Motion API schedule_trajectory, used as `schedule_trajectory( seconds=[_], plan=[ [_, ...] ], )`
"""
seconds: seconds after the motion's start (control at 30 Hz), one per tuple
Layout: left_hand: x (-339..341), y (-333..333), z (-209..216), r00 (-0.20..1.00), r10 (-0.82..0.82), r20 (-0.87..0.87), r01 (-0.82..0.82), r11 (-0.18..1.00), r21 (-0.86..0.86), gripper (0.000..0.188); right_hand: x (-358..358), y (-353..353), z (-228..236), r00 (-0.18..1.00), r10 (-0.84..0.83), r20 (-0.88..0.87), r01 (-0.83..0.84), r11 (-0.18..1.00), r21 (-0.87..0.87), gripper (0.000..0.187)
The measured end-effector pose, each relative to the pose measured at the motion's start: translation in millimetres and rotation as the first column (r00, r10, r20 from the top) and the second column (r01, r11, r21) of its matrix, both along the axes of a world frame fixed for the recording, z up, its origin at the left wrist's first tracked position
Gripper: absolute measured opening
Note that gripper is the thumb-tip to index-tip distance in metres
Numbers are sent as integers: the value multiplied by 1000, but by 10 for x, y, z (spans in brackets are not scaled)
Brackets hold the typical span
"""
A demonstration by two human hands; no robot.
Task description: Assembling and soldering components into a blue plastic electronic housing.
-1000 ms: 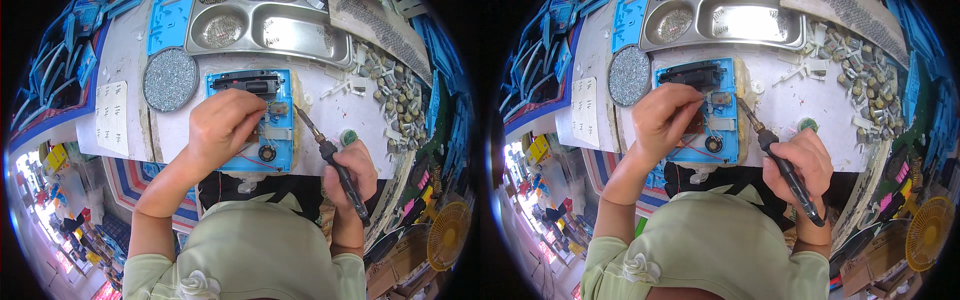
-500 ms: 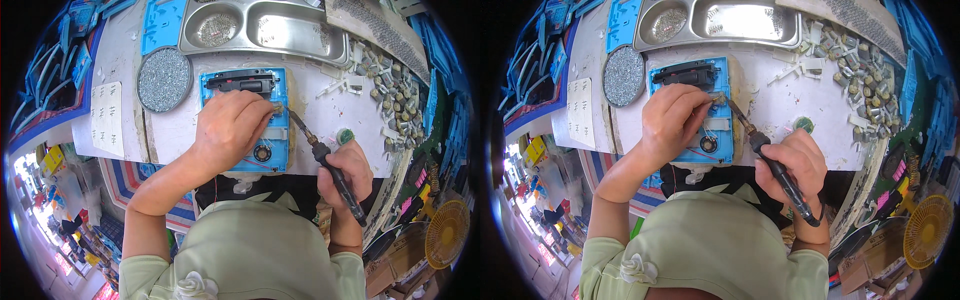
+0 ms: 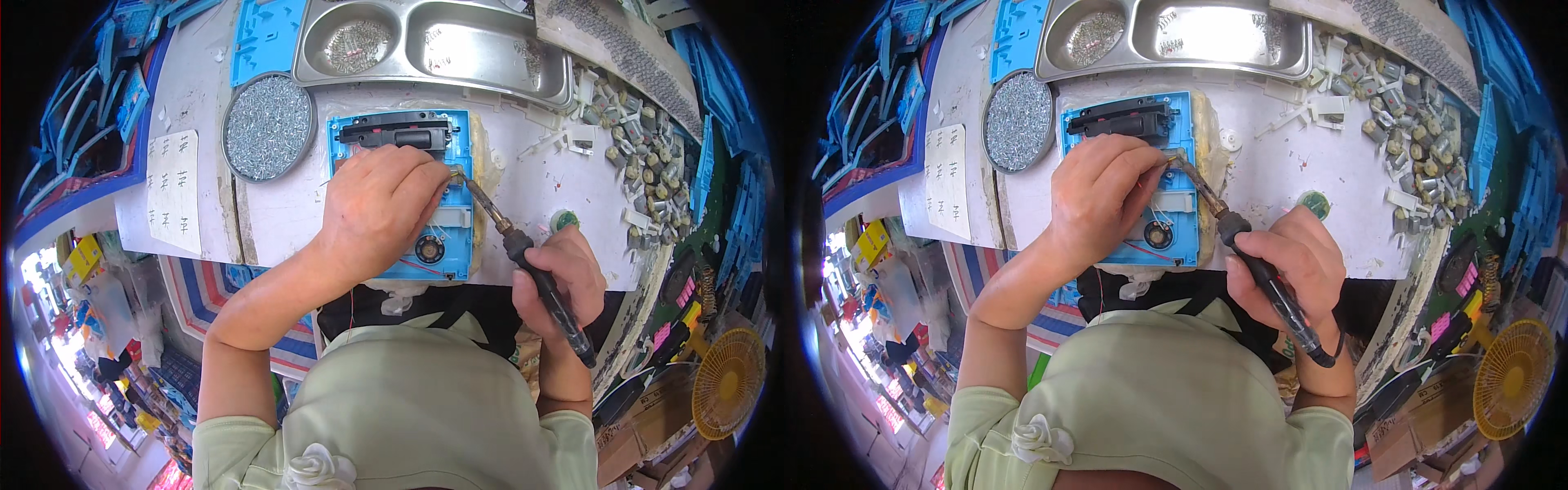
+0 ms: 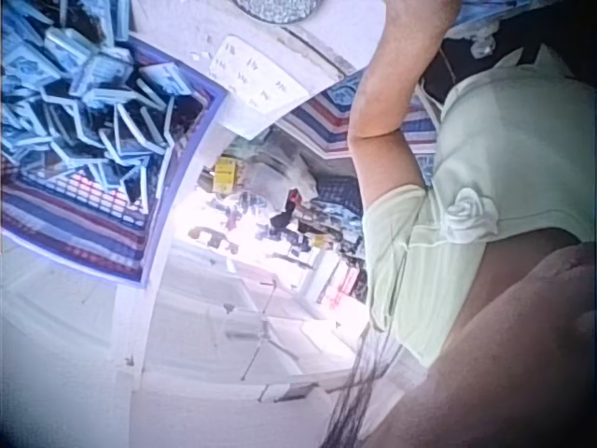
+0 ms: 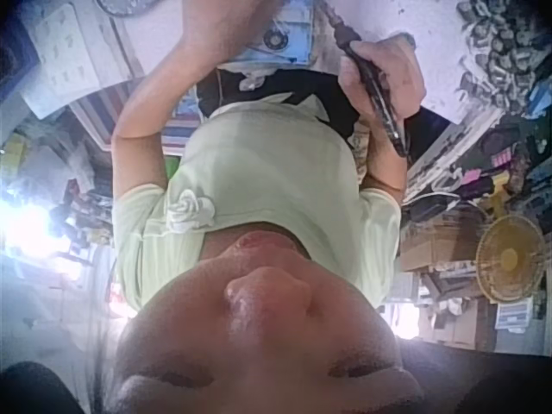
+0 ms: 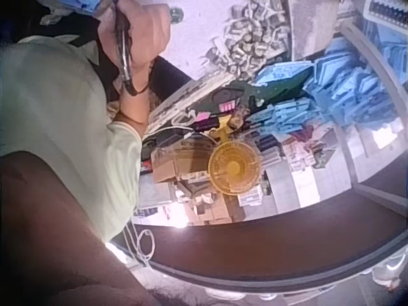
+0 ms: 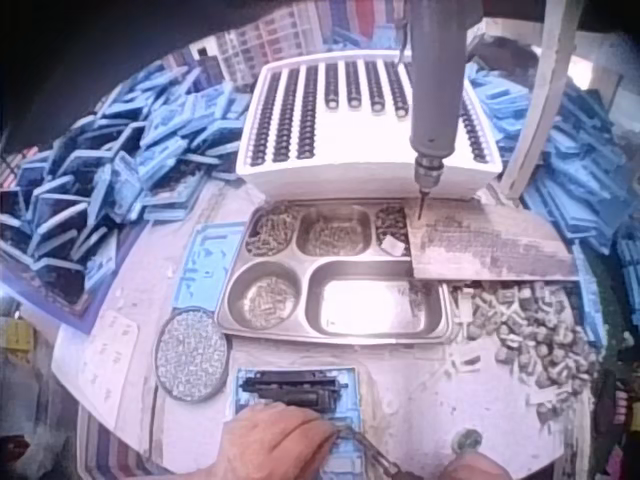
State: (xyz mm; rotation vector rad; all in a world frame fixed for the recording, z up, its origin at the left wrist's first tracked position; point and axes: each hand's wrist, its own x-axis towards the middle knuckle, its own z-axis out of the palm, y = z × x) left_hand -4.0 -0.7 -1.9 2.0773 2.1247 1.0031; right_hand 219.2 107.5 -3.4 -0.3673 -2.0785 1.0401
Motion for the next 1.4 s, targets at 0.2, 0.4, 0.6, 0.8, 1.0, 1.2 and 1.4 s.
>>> schedule_trajectory(
  seconds=[0.2,0.4,0.6,0.8,1.0,1.2,1.4],
  plan=[
    [7,10,-2,1000,0,-12,0,1000,14,27,-37,6,28,1000,-3,1,3,1000,30,32],
    [15,10,-23,1000,7,1,-7,1000,18,27,-56,20,82,999,16,31,-18,998,66,34],
    [19,6,10,1000,13,-7,-13,1000,8,26,-13,9,81,1000,1,28,-2,999,40,32],
    [24,-3,15,1000,24,-9,-24,1000,-20,26,-4,8,69,1000,-3,16,3,999,43,29],
    [24,-1,23,1000,18,-1,-18,1000,-20,26,-15,4,63,1000,-1,6,1,999,36,28],
    [29,-5,51,1000,17,2,-17,999,-32,27,36,33,95,999,-27,35,26,999,22,29],
    [-247,-292,121,997,71,-2,-71,995,76,31,85,49,77,998,-59,24,59,998,5,29]
  ],
)
